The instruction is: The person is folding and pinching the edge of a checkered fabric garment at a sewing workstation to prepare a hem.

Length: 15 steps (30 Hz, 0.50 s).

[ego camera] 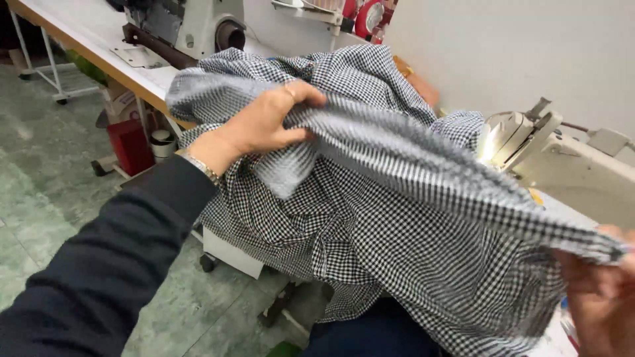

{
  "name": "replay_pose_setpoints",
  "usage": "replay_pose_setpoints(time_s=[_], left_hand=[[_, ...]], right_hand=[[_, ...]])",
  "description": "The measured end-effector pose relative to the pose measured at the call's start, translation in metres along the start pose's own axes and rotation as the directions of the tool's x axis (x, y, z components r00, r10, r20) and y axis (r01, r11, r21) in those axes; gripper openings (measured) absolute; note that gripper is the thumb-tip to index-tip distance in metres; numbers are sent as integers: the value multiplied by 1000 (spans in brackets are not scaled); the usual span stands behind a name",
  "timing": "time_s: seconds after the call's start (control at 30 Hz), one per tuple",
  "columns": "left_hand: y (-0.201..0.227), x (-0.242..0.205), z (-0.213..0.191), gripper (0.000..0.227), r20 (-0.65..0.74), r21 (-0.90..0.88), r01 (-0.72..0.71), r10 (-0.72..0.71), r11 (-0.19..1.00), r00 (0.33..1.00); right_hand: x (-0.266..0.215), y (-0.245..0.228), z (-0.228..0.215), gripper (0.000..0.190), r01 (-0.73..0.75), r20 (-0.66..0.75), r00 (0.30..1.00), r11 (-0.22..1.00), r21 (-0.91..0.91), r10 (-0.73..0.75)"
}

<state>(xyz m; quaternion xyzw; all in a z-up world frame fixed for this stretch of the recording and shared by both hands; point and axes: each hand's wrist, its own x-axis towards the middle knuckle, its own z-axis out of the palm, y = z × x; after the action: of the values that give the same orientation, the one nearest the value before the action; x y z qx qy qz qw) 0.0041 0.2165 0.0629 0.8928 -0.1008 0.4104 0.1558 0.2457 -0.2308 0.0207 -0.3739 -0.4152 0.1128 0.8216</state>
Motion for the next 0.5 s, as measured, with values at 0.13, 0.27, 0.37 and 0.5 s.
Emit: replay_pose_setpoints(time_s=[0.13,0.27,0.37,0.5], left_hand=[[-16,-20,0,27,183,-134,415,-389,900,903],[-12,-38,8,32,84,-193,378,-369,905,926],[0,-54,14,27,-95,-66,249,-255,966,962],[24,-86,23,28,-409,-114,435,-441,893,799]], right_hand=[[-12,24,-17,16,-132,-172,979,983,-124,110],[-15,38,-16,16,-200,-250,954,973,-116,167],[-14,39,-11,16,-183,-207,966,973,-137,153],[-12,48,-34,15,-183,-227,963,972,-149,146]])
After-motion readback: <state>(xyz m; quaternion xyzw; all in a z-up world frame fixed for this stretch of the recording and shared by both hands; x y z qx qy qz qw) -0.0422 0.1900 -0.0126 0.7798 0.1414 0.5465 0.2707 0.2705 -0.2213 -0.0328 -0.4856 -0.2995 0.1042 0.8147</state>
